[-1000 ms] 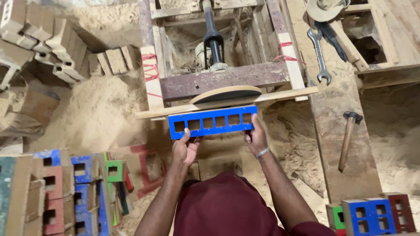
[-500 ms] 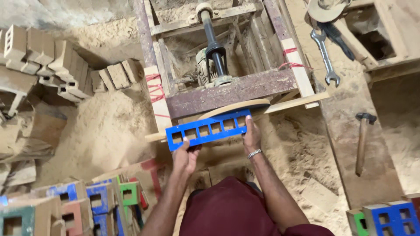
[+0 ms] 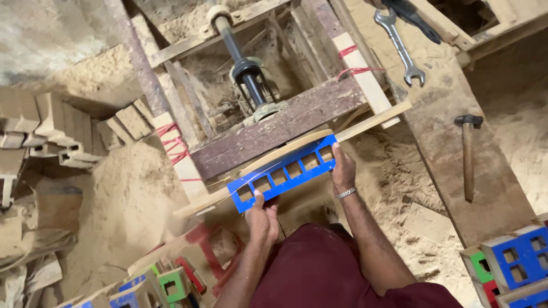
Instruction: The person sands the edges and surfaces of small, colorful wooden blocks using a rotating sanding machine. They handle the blocks one at a time, turning them to sand different sides, and place the finished pieces into a stack.
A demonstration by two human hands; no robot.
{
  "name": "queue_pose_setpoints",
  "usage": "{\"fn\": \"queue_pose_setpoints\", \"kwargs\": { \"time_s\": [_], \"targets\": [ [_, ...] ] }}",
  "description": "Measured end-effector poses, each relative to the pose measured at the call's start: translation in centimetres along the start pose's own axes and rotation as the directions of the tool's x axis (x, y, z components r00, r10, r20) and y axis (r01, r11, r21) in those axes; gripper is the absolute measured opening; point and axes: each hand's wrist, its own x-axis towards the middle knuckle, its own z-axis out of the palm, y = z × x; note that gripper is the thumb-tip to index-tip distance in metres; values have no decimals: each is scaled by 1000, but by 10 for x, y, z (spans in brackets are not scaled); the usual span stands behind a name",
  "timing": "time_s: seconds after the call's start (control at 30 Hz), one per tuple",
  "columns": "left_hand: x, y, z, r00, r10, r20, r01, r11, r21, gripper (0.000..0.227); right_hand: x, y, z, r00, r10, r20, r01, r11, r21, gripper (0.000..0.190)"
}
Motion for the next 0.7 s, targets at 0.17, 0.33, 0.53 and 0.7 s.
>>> {"fn": "queue_pose_setpoints", "kwargs": {
  "time_s": [0.17, 0.33, 0.53, 0.7],
  "targets": [
    [4, -27, 21, 998, 34, 48, -27, 991, -128, 25, 16, -18, -16, 1000, 4, -4, -4, 999, 42, 42],
    [5, -42, 41, 999, 23, 47, -16, 990, -137, 27, 34, -31, -28, 998, -56, 30, 54, 997, 49, 56],
    [1, -61, 68, 999, 18, 33, -15, 993, -115, 25, 55, -38, -49, 998, -14, -54, 14, 1000, -4, 54],
    [0, -72, 85, 999, 24, 23, -22, 996, -83, 26, 70, -39, -64, 994, -79, -71, 71, 992, -107, 52]
  ]
}}
